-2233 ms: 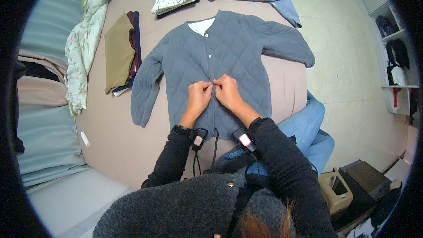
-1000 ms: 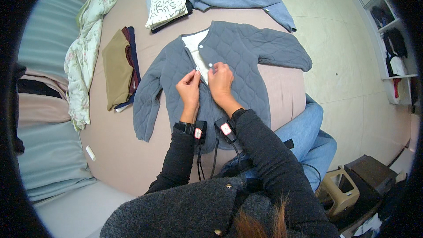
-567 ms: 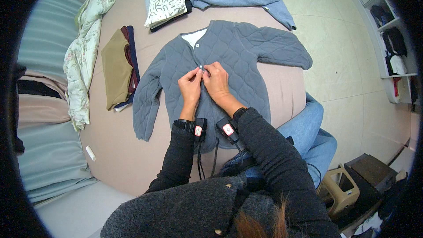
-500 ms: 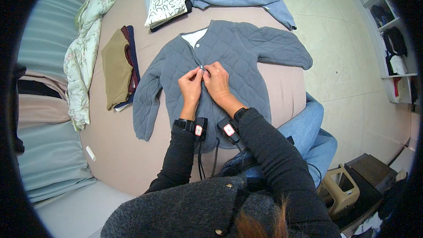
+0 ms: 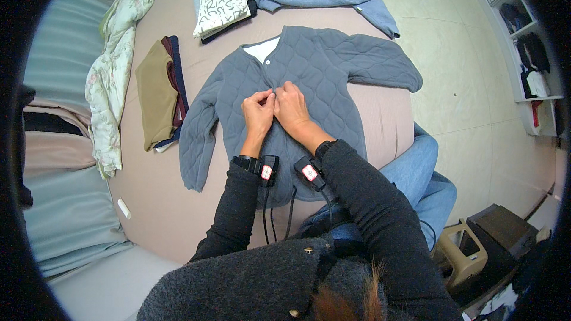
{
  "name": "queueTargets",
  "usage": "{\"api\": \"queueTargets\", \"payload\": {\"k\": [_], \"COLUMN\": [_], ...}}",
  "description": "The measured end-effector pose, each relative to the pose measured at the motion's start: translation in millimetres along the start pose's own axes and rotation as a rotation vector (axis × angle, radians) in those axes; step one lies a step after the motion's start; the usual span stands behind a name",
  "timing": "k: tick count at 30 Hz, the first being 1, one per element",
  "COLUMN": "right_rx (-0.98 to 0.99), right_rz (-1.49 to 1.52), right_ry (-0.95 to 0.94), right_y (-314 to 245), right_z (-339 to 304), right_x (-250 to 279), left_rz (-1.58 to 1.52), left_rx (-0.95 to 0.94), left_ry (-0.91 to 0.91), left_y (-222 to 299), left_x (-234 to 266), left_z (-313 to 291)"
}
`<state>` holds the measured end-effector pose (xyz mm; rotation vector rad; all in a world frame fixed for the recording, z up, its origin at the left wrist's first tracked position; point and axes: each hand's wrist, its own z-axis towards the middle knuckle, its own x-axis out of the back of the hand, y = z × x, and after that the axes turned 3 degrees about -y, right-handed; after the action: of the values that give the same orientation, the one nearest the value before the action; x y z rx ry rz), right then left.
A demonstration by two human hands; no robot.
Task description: The person enters a bedroom, folds a white quilted blanket on the bed, smooths the bedsheet, and then folds a gray quilted cardigan. The folded items are placed on the bed.
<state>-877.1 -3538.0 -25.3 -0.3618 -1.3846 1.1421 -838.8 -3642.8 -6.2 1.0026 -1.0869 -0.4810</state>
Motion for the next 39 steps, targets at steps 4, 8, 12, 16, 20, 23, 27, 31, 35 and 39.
{"api": "queueTargets", "payload": {"k": [4,8,12,16,20,23,27,31,35,39], "right_rx": [0.083,0.137,0.213,0.215,0.411,0.453,0.259,-0.178,-0.345,-0.366], "right_rz": [-0.012,-0.009,-0.156,-0.413,-0.418,-0.445,-0.643,-0.198,-0.083,0.157], "right_ry": [-0.096,0.067,-0.230,-0.554,-0.486,-0.485,-0.580,-0.656,-0.643,-0.703], "right_y": [5,7,14,28,37,38,35,35,40,47], "right_z": [17,68,109,121,124,129,139,152,158,153], "right_x": [17,26,25,25,28,32,34,27,13,8], "left_rz": [0.295,0.253,0.435,0.236,-0.055,-0.163,-0.261,-0.337,-0.248,-0.187], "left_rx": [-0.093,0.114,0.063,0.219,0.153,0.152,0.190,0.205,0.122,0.077], "left_ry": [-0.099,0.096,0.069,0.132,0.161,0.128,0.117,0.146,0.163,0.152], "left_y": [7,12,2,-21,-37,-41,-41,-40,-39,-36], "left_x": [12,7,-10,-14,-14,-17,-22,-24,-24,-23], "left_z": [18,54,75,70,64,64,64,60,58,58]}}
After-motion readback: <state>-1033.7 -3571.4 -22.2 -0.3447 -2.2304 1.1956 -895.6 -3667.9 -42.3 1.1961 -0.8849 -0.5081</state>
